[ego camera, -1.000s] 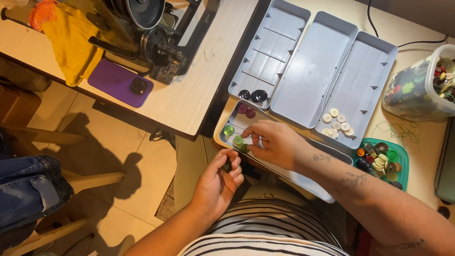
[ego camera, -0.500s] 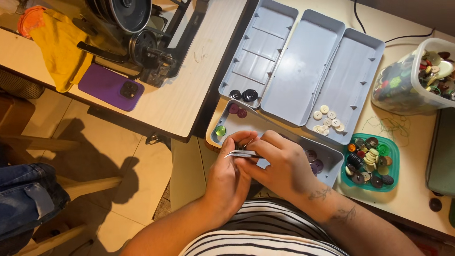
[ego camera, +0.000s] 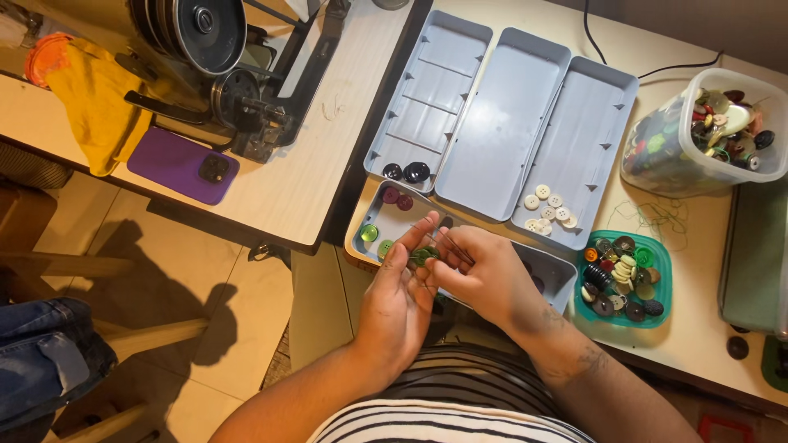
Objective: The person sorts various buttons and sewing accessories into organizers, using tweezers to handle small items and scissors to trim loose threads.
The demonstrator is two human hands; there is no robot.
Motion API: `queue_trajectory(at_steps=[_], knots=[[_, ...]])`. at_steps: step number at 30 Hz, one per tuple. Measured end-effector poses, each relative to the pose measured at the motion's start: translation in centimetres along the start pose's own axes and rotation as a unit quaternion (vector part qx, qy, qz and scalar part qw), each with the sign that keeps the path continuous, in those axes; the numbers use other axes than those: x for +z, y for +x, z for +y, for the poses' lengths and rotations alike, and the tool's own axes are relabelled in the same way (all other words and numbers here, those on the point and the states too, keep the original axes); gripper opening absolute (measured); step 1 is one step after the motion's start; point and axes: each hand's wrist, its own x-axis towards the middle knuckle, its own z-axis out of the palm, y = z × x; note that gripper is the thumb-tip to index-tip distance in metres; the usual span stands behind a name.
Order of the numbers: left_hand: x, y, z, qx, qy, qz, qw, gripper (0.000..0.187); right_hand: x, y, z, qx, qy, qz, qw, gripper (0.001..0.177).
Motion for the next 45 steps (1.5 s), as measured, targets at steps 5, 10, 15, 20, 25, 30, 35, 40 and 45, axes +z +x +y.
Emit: queue_trajectory(at_steps=[5, 10, 15, 20, 25, 30, 35, 40, 45], knots=[[-0.1, -0.2, -0.2, -0.003, 0.034, 0.010, 0.999, 0.051, -0.3, 0.5, -0.4, 0.117, 0.048, -0.035, 0.991, 0.017], [-1.0, -0.4, 0.0, 0.036, 0.040, -0.066, 0.996, 0.051, -0.1, 1.7, -0.7, 0.170, 0.103, -0.042, 0.979, 0.007], [-3.5, -0.6, 0.8, 0.066, 0.033, -0.063, 0.995, 0.042, 0.2, 2.6, -2.2, 0.137, 0.087, -0.072, 0.984, 0.009], [-4.8, -1.3, 3.2, 0.098, 0.032, -0.012, 0.995, 0.048, 0.8, 4.0, -3.5, 0.131, 0.060, -0.090, 0.985, 0.021], [-9.7, -0.6, 5.3, 0.141, -0.012, 0.086, 0.986, 0.033, 2.2, 5.6, -2.4, 0.097, -0.129, -0.148, 0.976, 0.014], [-10.7, -0.7, 5.2, 0.091, -0.010, 0.140, 0.986, 0.026, 3.6, 6.1, -2.1, 0.060, -0.162, -0.174, 0.970, 0.015], [-12.0, -0.5, 4.5, 0.046, -0.023, 0.078, 0.996, 0.024, 4.2, 6.4, -0.4, -0.018, -0.197, -0.176, 0.964, 0.035], [-12.1, -0.5, 5.4, 0.068, -0.014, 0.099, 0.993, 0.025, 3.0, 5.8, -0.3, -0.104, -0.219, -0.165, 0.956, 0.024], [-12.1, -0.5, 6.1, 0.068, -0.025, 0.060, 0.996, 0.025, 3.2, 6.3, 2.2, -0.115, -0.183, -0.148, 0.965, 0.028]])
